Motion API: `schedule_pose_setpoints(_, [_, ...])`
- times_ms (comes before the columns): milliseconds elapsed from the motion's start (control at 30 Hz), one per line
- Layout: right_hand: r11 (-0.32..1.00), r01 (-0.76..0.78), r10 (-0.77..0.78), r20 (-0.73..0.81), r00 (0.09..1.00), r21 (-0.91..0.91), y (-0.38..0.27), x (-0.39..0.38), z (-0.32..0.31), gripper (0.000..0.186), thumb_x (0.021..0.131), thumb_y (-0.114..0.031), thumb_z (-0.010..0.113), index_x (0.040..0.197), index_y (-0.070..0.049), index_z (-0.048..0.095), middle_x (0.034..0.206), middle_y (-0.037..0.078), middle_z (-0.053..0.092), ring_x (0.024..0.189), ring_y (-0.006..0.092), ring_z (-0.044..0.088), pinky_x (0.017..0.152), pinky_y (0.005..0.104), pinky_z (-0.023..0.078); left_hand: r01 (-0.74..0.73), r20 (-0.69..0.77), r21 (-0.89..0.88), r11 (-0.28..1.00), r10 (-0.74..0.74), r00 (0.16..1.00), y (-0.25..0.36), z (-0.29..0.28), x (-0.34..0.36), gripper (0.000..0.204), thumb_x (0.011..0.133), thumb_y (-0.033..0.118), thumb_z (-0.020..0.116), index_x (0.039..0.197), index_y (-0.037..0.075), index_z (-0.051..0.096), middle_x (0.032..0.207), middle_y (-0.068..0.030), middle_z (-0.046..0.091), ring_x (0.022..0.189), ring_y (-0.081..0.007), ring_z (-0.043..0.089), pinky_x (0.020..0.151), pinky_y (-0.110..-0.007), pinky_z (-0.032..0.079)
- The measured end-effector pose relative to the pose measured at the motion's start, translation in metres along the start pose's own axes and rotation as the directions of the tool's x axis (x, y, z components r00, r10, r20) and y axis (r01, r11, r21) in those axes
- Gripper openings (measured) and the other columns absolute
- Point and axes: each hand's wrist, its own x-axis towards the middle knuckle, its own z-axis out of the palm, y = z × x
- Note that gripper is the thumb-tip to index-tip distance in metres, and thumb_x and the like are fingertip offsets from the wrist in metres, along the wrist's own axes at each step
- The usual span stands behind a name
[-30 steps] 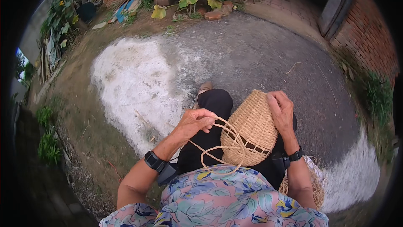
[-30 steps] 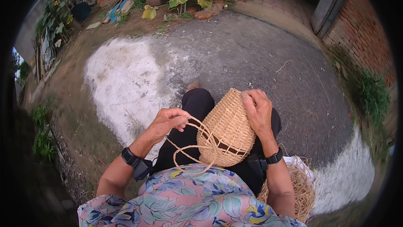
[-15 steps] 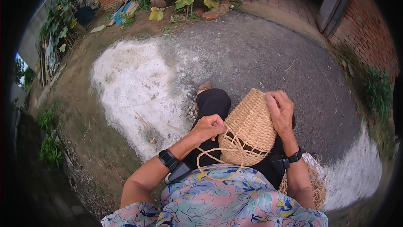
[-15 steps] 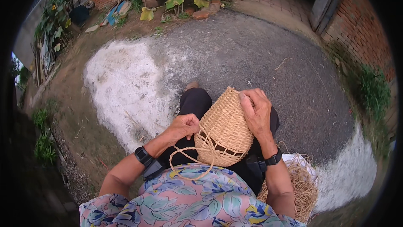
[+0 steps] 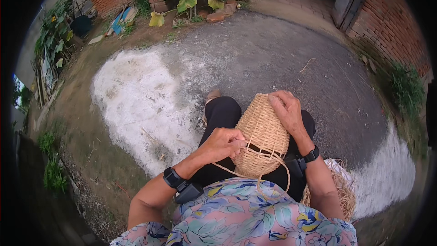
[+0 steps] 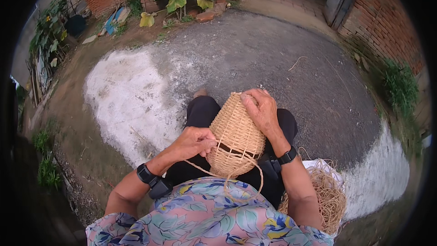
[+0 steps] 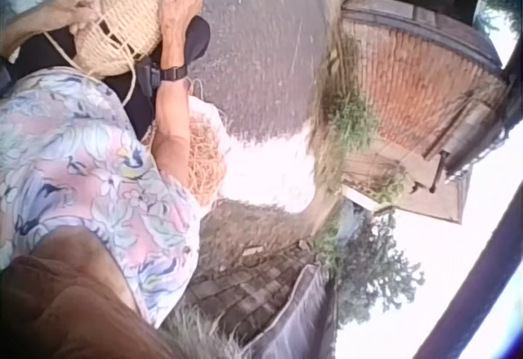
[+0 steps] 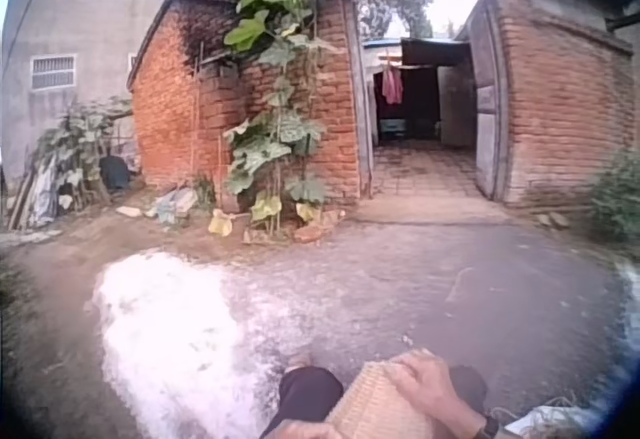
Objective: Weaving and finishing a small bamboo or wicker basket by hand.
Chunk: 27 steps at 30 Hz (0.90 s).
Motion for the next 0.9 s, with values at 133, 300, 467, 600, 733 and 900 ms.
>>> schedule_pose_setpoints(133, [1.0, -0.017, 0.017, -0.016, 1.0, 0.008, 0.0, 0.001, -0.002, 0.029, 0.091, -0.03, 0.061, 0.092, -0.002, 0.069, 0.088, 0.012, 0.069, 0.087, 0.0286, 0.063, 0.094, 0.0423, 0.044, -0.133, -0.362, -0.299, 0.945, 0.016, 0.932, -0.028, -0.058, -0.016, 0.018, 0.099, 0.022, 0.057, 0.097, 0.005, 0.06, 0.079, -0.0032, 0.064, 0.076, -0.0114, 0.063, 0.071, -0.029, 0.056])
schedule_pose_setpoints(300, [0.999, -0.047, 0.047, 0.001, 0.999, -0.019, 0.006, 0.001, 0.002, 0.028, 0.09, -0.029, 0.061, 0.09, -0.002, 0.07, 0.088, 0.011, 0.069, 0.084, 0.028, 0.062, 0.086, 0.0418, 0.046, -0.58, -0.599, -0.769, 0.269, 0.015, 0.801, -0.07, -0.123, -0.021, 0.012, 0.102, 0.019, 0.052, 0.098, 0.009, 0.056, 0.068, 0.0017, 0.051, 0.063, -0.0103, 0.054, 0.061, -0.026, 0.052])
schedule_pose_setpoints(467, [0.999, -0.031, 0.031, 0.009, 0.999, -0.008, 0.0, 0.0, 0.001, 0.029, 0.089, -0.029, 0.061, 0.09, -0.002, 0.07, 0.087, 0.012, 0.068, 0.085, 0.0278, 0.062, 0.084, 0.0407, 0.046, -0.598, -0.726, -0.646, 0.473, -0.14, 0.674, -0.127, -0.2, -0.038, 0.009, 0.101, 0.015, 0.052, 0.094, 0.009, 0.053, 0.061, 0.0055, 0.032, 0.046, -0.0047, 0.025, 0.039, -0.022, 0.021])
schedule_pose_setpoints(600, [0.999, -0.026, 0.025, -0.022, 0.999, -0.02, 0.004, -0.001, -0.001, 0.029, 0.09, -0.029, 0.062, 0.091, -0.002, 0.07, 0.087, 0.012, 0.068, 0.084, 0.0283, 0.062, 0.084, 0.0401, 0.046, -0.528, -0.716, -0.596, 0.605, -0.101, 0.691, -0.125, -0.192, -0.025, 0.009, 0.101, 0.015, 0.051, 0.093, 0.009, 0.052, 0.062, 0.0057, 0.033, 0.046, -0.0043, 0.026, 0.038, -0.022, 0.021])
schedule_pose_setpoints(733, [0.999, 0.027, -0.026, -0.041, 0.999, 0.029, 0.008, -0.003, 0.004, 0.029, 0.09, -0.029, 0.062, 0.092, -0.001, 0.07, 0.088, 0.012, 0.069, 0.083, 0.028, 0.062, 0.083, 0.0402, 0.046, -0.455, -0.748, -0.544, 0.705, -0.161, 0.644, -0.148, -0.188, -0.024, 0.01, 0.1, 0.019, 0.055, 0.094, 0.011, 0.053, 0.064, 0.0051, 0.04, 0.049, -0.0052, 0.033, 0.042, -0.022, 0.03])
schedule_pose_setpoints(900, [0.995, -0.08, 0.083, -0.044, 0.996, 0.062, 0.005, -0.01, -0.006, 0.024, 0.09, -0.021, 0.062, 0.093, 0.001, 0.069, 0.089, 0.012, 0.069, 0.084, 0.0243, 0.061, 0.081, 0.0364, 0.047, -0.272, -0.576, -0.594, 0.757, -0.165, 0.8, -0.109, -0.153, -0.011, 0.017, 0.098, 0.02, 0.059, 0.108, 0.007, 0.063, 0.083, -0.0003, 0.062, 0.07, -0.0075, 0.056, 0.062, -0.021, 0.046])
